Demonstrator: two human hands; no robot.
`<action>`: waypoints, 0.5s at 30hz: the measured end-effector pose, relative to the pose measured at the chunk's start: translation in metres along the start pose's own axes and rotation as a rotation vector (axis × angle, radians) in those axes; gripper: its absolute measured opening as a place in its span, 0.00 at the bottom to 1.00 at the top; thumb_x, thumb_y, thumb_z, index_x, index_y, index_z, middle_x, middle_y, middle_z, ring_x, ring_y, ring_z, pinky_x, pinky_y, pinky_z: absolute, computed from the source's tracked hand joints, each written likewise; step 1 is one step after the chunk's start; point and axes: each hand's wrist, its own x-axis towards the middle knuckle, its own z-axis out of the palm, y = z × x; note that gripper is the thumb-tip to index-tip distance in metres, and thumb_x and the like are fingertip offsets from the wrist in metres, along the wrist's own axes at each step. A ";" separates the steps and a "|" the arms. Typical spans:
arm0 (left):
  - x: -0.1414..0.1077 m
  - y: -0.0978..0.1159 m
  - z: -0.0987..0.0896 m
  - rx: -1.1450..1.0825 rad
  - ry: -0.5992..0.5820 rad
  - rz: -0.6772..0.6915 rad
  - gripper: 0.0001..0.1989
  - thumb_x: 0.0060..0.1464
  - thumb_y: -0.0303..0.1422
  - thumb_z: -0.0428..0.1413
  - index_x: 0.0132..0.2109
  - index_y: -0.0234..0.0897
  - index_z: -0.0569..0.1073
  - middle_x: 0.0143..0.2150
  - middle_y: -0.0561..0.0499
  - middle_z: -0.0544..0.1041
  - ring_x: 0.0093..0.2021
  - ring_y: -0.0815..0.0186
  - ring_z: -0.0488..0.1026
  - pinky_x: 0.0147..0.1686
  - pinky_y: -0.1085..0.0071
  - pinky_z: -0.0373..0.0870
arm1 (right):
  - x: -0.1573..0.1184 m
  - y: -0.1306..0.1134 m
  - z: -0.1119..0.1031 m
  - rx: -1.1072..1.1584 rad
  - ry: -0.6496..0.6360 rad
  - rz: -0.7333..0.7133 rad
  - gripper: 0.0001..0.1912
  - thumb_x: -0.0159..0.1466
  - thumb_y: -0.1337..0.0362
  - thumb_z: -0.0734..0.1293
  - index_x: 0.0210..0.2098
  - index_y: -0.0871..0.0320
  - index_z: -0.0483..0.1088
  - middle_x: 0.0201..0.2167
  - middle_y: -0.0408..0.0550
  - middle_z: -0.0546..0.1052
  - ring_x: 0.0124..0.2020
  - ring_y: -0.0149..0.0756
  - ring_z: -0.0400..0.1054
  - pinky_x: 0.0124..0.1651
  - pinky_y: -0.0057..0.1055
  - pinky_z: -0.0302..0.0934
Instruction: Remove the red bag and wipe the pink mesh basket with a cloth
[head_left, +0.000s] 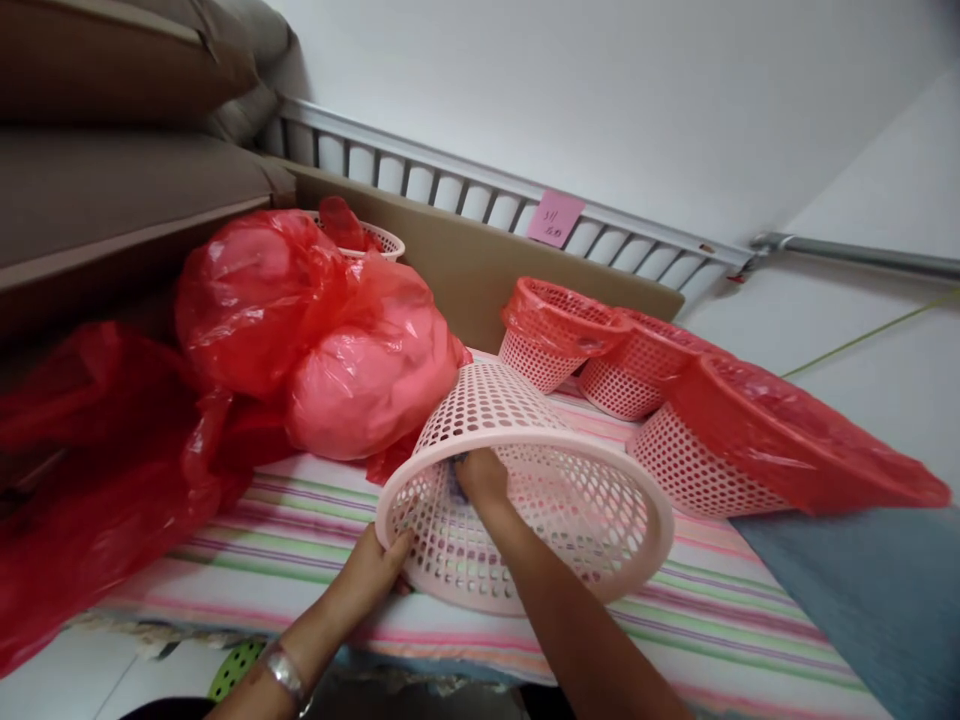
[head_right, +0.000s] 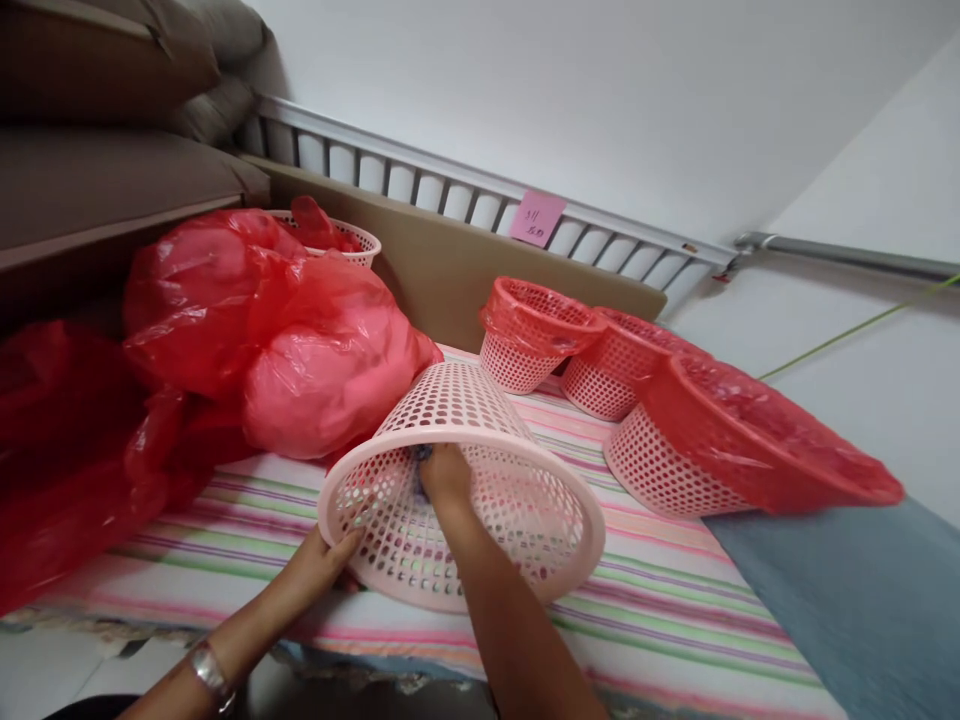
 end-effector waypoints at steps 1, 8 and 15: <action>0.000 0.000 0.000 0.009 -0.006 -0.001 0.25 0.51 0.39 0.53 0.54 0.29 0.67 0.26 0.49 0.76 0.16 0.68 0.69 0.15 0.74 0.68 | 0.013 0.000 0.002 0.023 0.020 0.003 0.22 0.64 0.60 0.57 0.56 0.55 0.63 0.54 0.53 0.70 0.54 0.46 0.63 0.53 0.37 0.57; -0.001 -0.006 0.011 -0.066 0.007 -0.017 0.27 0.51 0.39 0.52 0.55 0.27 0.63 0.30 0.47 0.75 0.19 0.67 0.70 0.18 0.70 0.72 | 0.032 0.005 -0.003 0.071 0.049 -0.082 0.25 0.66 0.54 0.55 0.61 0.50 0.56 0.63 0.47 0.60 0.62 0.43 0.53 0.59 0.37 0.51; -0.003 -0.012 0.017 -0.138 0.026 -0.031 0.28 0.49 0.40 0.54 0.54 0.29 0.63 0.32 0.46 0.76 0.19 0.65 0.73 0.18 0.68 0.73 | -0.078 0.002 -0.016 -0.038 -0.140 -0.111 0.25 0.56 0.65 0.61 0.54 0.58 0.64 0.49 0.54 0.72 0.49 0.43 0.68 0.50 0.33 0.60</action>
